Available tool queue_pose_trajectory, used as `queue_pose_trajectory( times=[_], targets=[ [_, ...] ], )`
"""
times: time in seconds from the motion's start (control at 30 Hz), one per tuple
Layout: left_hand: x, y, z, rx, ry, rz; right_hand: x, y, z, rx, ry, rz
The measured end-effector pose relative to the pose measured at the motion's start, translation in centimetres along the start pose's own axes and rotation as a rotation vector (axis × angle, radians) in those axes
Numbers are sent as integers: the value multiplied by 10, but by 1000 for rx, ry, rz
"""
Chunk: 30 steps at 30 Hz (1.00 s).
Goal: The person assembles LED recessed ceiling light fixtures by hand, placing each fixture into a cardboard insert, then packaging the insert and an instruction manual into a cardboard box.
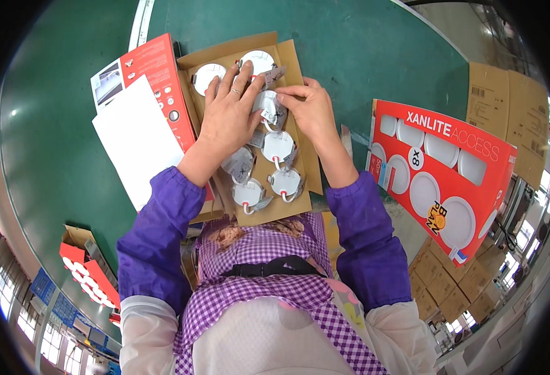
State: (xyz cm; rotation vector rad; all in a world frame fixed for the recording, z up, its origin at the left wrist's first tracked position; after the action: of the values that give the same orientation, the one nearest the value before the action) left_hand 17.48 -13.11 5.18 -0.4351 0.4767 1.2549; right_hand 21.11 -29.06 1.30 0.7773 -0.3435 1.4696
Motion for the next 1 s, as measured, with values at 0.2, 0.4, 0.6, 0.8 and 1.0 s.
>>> queue_pose_trajectory(
  times=[0.2, 0.4, 0.6, 0.8, 1.0],
  targets=[
    [3, 2, -1, -15, 14, -2, 4, -10, -4, 166, -5, -184],
    [3, 0, -2, -30, 32, -27, 5, -5, 3, 173, -179, -121],
    [-9, 8, 20, -189, 96, -52, 3, 26, 31, -34, -98, 16],
    [-34, 67, 22, -229, 201, -89, -29, 62, 16, 22, -28, 47],
    [-69, 115, -8, -3, 218, -58, -19, 64, 8, 70, 50, 9]
  ],
)
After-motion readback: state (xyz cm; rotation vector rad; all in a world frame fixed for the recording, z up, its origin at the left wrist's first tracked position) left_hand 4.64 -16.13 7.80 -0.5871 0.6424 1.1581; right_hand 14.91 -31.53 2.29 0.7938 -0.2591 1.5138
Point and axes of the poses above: each hand's wrist, its own y-axis away from the middle knuckle, its own z-axis out of the back of the hand, x = y × z, the point moved 6 cm from there along -y, towards the middle knuckle, and after that the axes turned 13 degrees about y, right-handed, at the moved point
